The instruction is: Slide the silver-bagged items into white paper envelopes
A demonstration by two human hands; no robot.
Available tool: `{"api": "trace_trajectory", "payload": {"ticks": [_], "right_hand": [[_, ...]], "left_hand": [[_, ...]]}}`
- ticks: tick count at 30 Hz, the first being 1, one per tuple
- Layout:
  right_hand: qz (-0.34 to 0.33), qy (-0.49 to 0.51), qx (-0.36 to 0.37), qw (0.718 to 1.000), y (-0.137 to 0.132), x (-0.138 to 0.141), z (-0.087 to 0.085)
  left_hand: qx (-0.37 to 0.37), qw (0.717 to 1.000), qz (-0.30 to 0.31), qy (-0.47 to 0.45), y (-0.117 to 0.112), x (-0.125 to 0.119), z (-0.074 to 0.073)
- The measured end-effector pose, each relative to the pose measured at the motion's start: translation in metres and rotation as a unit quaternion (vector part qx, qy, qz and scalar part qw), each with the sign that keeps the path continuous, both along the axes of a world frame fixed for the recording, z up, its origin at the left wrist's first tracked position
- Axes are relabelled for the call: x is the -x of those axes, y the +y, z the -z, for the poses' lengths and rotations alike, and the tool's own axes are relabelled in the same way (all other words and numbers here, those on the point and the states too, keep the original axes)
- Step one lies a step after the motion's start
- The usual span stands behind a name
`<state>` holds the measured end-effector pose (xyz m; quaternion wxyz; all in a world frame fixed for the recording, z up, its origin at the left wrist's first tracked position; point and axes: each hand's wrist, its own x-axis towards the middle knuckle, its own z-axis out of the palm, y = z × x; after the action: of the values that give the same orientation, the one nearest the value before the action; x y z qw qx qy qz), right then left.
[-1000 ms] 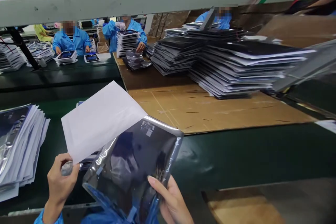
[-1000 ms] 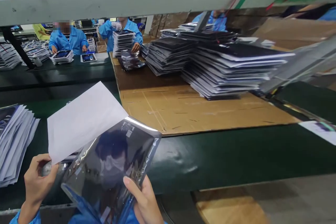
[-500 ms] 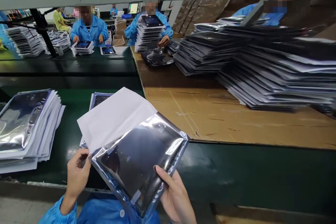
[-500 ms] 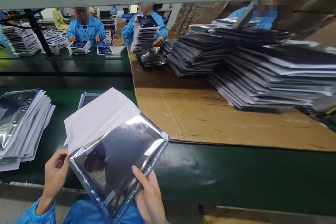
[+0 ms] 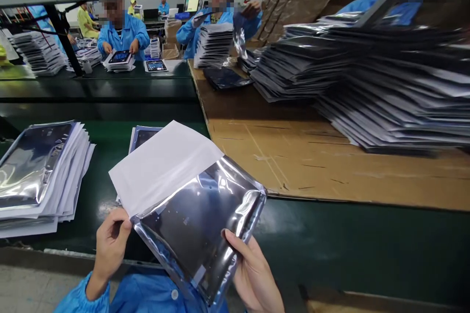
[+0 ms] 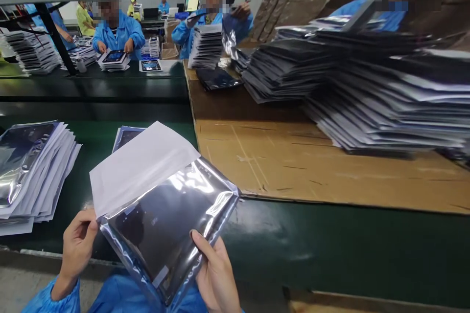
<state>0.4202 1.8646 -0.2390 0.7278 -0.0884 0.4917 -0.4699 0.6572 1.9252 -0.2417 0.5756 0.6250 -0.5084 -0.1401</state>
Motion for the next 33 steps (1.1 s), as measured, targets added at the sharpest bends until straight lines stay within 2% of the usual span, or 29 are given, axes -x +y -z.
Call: {"api": "trace_trajectory", "payload": {"ticks": [3,7,9,11,13,15,16,18,20,23,26,27,30,31,33], "right_hand": [[0.004,-0.002,0.000,1.000,0.000,-0.002,0.001],[0.034,-0.007,-0.002,0.999,0.001,-0.007,-0.003],[0.050,-0.007,0.005,0.999,0.004,-0.010,-0.004],[0.061,-0.008,0.008,0.998,0.010,-0.013,-0.002],[0.056,-0.016,0.016,0.998,0.021,-0.020,0.003],[0.037,-0.019,0.034,0.999,0.038,-0.029,0.011],[0.030,-0.018,0.046,0.998,0.047,-0.034,0.016],[0.022,-0.016,0.071,0.997,0.063,-0.038,0.027],[0.022,-0.022,0.098,0.995,0.069,-0.030,0.036],[0.062,-0.010,0.126,0.990,0.057,0.013,0.041],[0.127,0.102,0.142,0.976,0.037,0.061,0.036],[0.109,0.127,0.150,0.974,0.033,0.070,0.034],[0.004,0.178,0.175,0.968,0.033,0.072,0.034],[-0.016,0.200,0.183,0.963,0.037,0.068,0.036],[-0.012,0.241,0.186,0.952,0.048,0.060,0.045]], "left_hand": [[0.042,0.999,-0.008,-0.029,0.002,0.001,-0.001],[0.057,0.987,0.042,-0.143,0.005,0.005,-0.002],[0.053,0.984,0.048,-0.166,0.007,0.011,-0.002],[0.054,0.995,0.006,-0.079,0.007,0.019,-0.001],[0.044,0.990,-0.053,0.122,0.005,0.030,-0.002],[0.000,0.941,-0.093,0.326,-0.001,0.038,-0.007],[-0.031,0.912,-0.109,0.394,-0.004,0.041,-0.009],[-0.097,0.875,-0.145,0.451,-0.007,0.041,-0.014],[-0.135,0.865,-0.177,0.449,-0.004,0.033,-0.015],[-0.158,0.875,-0.199,0.412,0.014,0.009,-0.001],[-0.205,0.887,-0.207,0.359,0.038,-0.012,0.022],[-0.233,0.891,-0.197,0.337,0.045,-0.015,0.030],[-0.323,0.898,-0.137,0.266,0.059,-0.012,0.048],[-0.344,0.899,-0.117,0.245,0.062,-0.009,0.053],[-0.366,0.899,-0.087,0.222,0.068,0.000,0.065]]}}
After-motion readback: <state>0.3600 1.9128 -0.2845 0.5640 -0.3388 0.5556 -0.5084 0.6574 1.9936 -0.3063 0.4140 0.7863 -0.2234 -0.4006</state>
